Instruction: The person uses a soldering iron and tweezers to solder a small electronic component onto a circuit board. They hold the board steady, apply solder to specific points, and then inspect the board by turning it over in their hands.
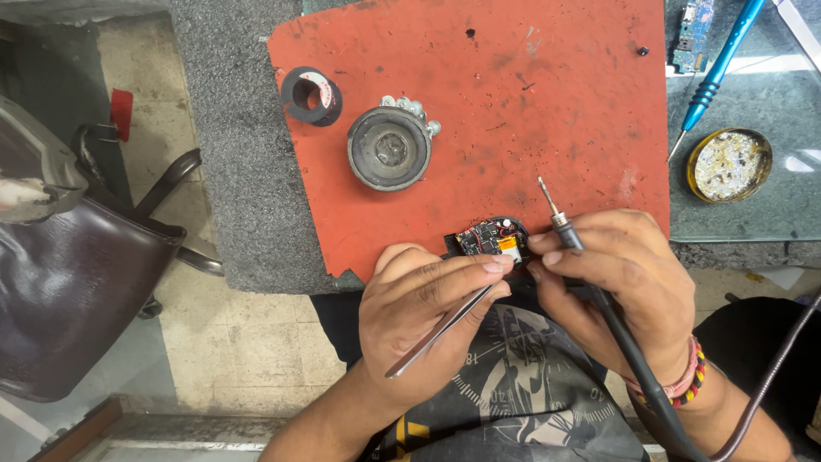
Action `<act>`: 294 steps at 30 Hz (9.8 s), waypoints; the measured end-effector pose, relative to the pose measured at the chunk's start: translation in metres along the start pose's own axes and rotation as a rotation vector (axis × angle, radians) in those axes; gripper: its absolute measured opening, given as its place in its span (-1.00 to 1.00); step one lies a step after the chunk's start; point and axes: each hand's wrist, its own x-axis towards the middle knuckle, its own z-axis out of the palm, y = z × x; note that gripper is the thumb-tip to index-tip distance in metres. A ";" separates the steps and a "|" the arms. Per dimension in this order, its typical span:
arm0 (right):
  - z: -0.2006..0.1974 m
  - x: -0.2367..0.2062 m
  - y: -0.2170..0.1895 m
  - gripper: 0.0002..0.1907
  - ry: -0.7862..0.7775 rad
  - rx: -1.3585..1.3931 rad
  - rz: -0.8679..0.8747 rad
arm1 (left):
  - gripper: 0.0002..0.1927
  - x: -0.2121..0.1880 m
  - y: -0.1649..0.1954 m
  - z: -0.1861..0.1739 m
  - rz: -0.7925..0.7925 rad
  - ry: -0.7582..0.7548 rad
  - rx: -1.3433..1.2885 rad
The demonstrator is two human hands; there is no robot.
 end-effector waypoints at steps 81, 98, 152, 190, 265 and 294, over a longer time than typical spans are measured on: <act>0.016 -0.067 0.029 -0.65 0.486 0.385 0.062 | -0.58 0.000 -0.002 0.003 0.136 -0.030 0.167; -0.012 -0.053 0.006 -0.75 0.130 0.227 0.256 | -0.60 -0.004 -0.004 0.001 0.163 -0.064 0.208; -0.003 -0.049 0.001 -0.78 0.140 0.119 0.249 | -0.63 -0.002 -0.004 0.002 0.169 -0.063 0.201; -0.002 -0.049 0.003 -0.77 0.151 0.109 0.199 | -0.62 -0.001 -0.003 0.000 0.138 -0.069 0.149; -0.003 -0.070 0.010 -0.78 0.250 0.390 0.263 | -0.63 -0.001 -0.003 -0.002 0.108 -0.050 0.097; 0.009 -0.037 0.004 -0.87 -0.032 -0.152 -0.005 | -0.64 -0.004 -0.003 -0.002 0.079 -0.061 0.087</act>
